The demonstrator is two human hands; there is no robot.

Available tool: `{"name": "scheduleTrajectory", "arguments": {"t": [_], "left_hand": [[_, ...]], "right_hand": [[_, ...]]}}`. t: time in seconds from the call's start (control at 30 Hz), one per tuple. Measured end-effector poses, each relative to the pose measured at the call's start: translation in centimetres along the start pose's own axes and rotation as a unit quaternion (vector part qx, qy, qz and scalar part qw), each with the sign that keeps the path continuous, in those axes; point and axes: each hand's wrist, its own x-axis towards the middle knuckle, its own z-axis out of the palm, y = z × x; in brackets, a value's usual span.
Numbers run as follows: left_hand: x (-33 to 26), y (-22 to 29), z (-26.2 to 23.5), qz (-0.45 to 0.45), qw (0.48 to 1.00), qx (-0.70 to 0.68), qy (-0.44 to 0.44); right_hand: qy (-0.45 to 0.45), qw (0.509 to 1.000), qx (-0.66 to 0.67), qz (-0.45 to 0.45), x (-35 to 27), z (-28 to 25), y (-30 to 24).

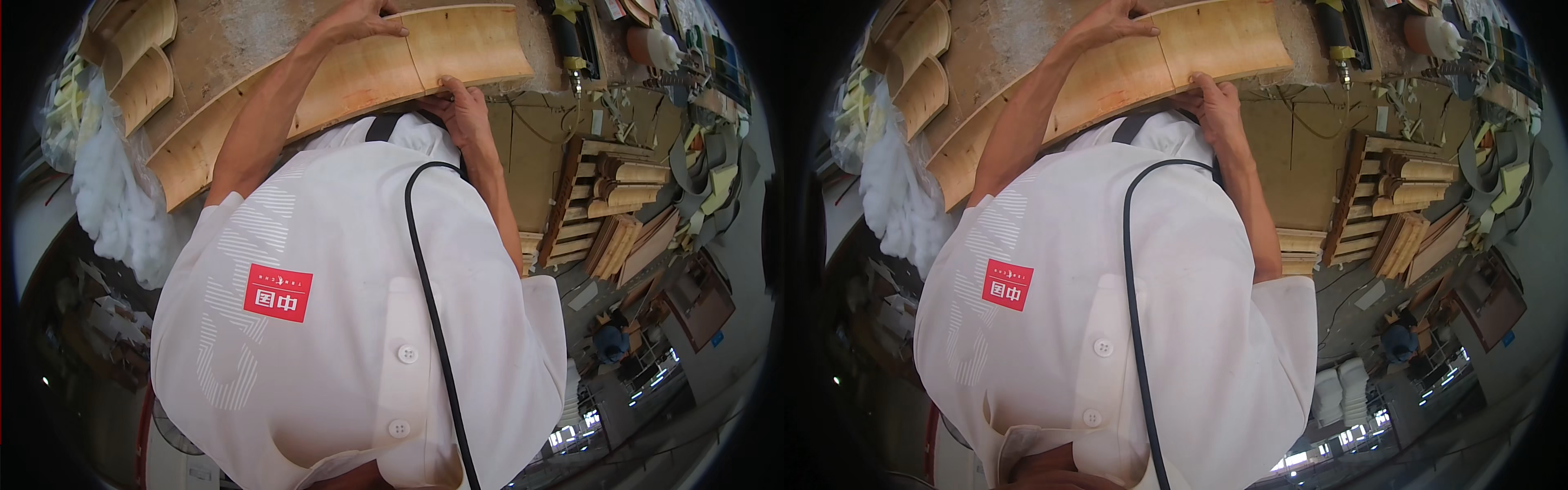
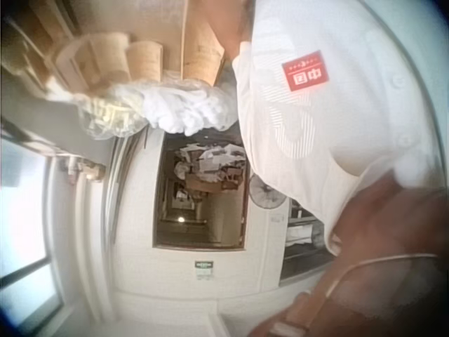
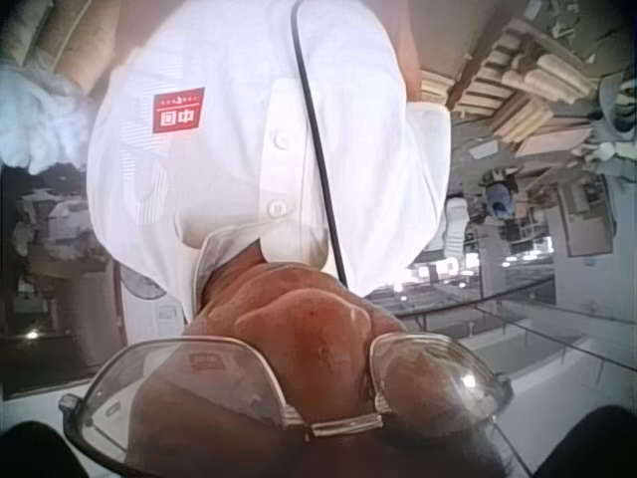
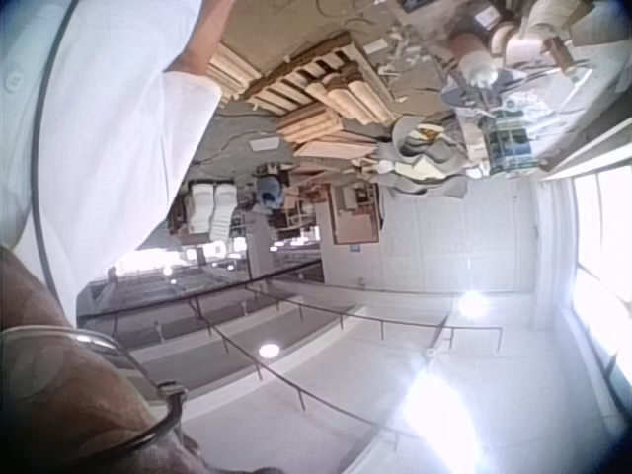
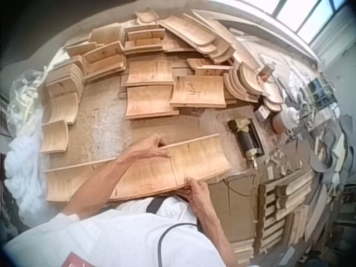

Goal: The recorder is inspecting, marking, and organizing curved wooden planks at a workbench in a manufacturing environment.

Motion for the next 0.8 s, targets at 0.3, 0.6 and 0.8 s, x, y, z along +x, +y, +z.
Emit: {"name": "scheduleTrajectory", "arguments": {"t": [0.3,0.6,0.8], "left_hand": [[-0.4,0.9,0.0,0.001,1.000,-0.019,0.007],[-0.3,1.1,0.0,-0.017,0.999,0.019,0.035],[0.3,-1.5,1.5,-0.050,0.999,-0.003,0.007]], "right_hand": [[0.011,1.000,-0.005,-0.021,0.1,0.1,0.5],[0.025,0.999,-0.014,-0.017,0.2,0.6,0.6],[0.042,0.997,-0.066,-0.003,-1.2,1.8,0.2]]}}
